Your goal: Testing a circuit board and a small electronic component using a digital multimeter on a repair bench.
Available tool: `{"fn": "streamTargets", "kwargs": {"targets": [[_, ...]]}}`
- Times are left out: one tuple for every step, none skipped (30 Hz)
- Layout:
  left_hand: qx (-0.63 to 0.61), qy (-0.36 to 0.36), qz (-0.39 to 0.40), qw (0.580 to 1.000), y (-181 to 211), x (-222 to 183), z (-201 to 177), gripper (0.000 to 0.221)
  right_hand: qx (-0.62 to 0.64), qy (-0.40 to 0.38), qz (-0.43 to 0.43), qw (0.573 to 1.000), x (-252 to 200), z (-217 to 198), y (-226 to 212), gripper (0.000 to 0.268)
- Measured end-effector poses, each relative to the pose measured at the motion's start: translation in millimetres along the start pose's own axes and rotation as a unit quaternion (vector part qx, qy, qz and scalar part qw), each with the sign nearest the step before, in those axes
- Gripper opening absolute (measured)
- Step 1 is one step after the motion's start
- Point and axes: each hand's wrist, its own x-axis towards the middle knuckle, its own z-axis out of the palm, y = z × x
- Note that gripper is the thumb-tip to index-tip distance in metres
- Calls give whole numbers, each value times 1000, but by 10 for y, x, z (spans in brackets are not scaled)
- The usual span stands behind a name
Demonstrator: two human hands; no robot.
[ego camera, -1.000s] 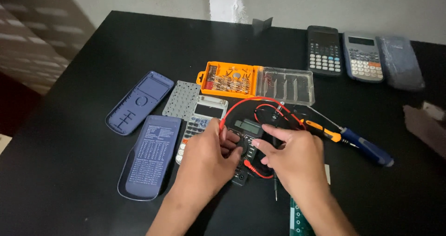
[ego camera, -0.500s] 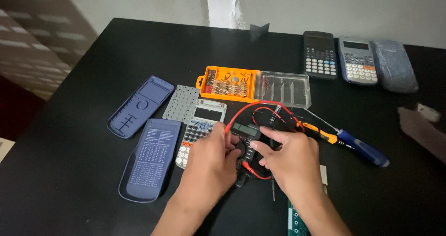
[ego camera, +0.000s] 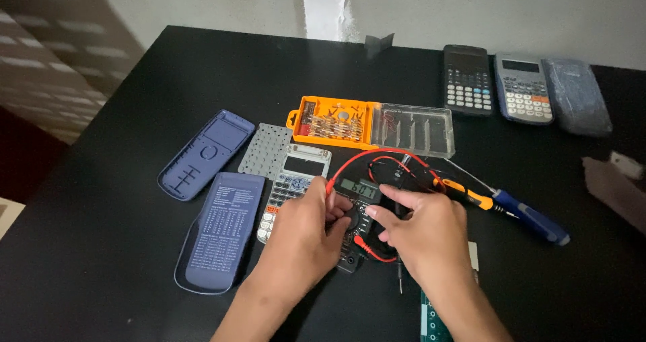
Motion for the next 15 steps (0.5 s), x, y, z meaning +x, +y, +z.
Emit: {"fn": "streamTargets", "kwargs": {"targets": [[0, 0, 0, 1000, 21, -3, -13, 23, 0, 0, 0, 1000, -32, -26, -32, 47], [3, -9, -16, 1000, 43, -4, -26, 24, 8, -6, 7, 1000, -64, -53, -64, 47], [6, -18, -33, 999, 65, -3, -40, 26, 16, -12, 15, 1000, -93, -81, -98, 47], [6, -18, -33, 999, 91, -6, -69, 26, 16, -12, 15, 1000, -98, -89, -96, 47], [-10, -32, -51, 998, 118, -8, -96, 28, 26, -15, 18, 999, -102, -97, -92, 46], [-26, -47, -70, 996, 144, -10, -121, 30, 37, -18, 22, 999, -104, -105, -87, 45], [-26, -47, -70, 996, 154, -39, -151, 30, 36, -18, 22, 999, -119, -137, -71, 45], [-43, -13, -43, 998, 164, -69, -182, 29, 99, -14, 39, 994, -134, -168, -56, 44], [-59, 21, -17, 998, 174, -101, -213, 29, 162, -11, 56, 985, -151, -199, -39, 43], [-59, 21, -17, 998, 220, -138, -252, 29, 162, -11, 56, 985, -177, -305, -23, 43], [-119, 13, -33, 992, 266, -173, -293, 25, 152, -17, 67, 986, -205, -411, -7, 43], [-178, 5, -49, 983, 314, -208, -332, 22, 142, -22, 78, 987, -232, -519, 10, 44], [-179, 3, -48, 983, 411, -231, -374, 22, 142, -21, 79, 987, -302, -653, -24, 44], [-217, -24, -137, 966, 507, -255, -415, 16, 136, -24, 101, 985, -371, -787, -57, 41], [-253, -50, -224, 940, 603, -282, -458, 13, 131, -28, 123, 983, -443, -921, -92, 39]]}}
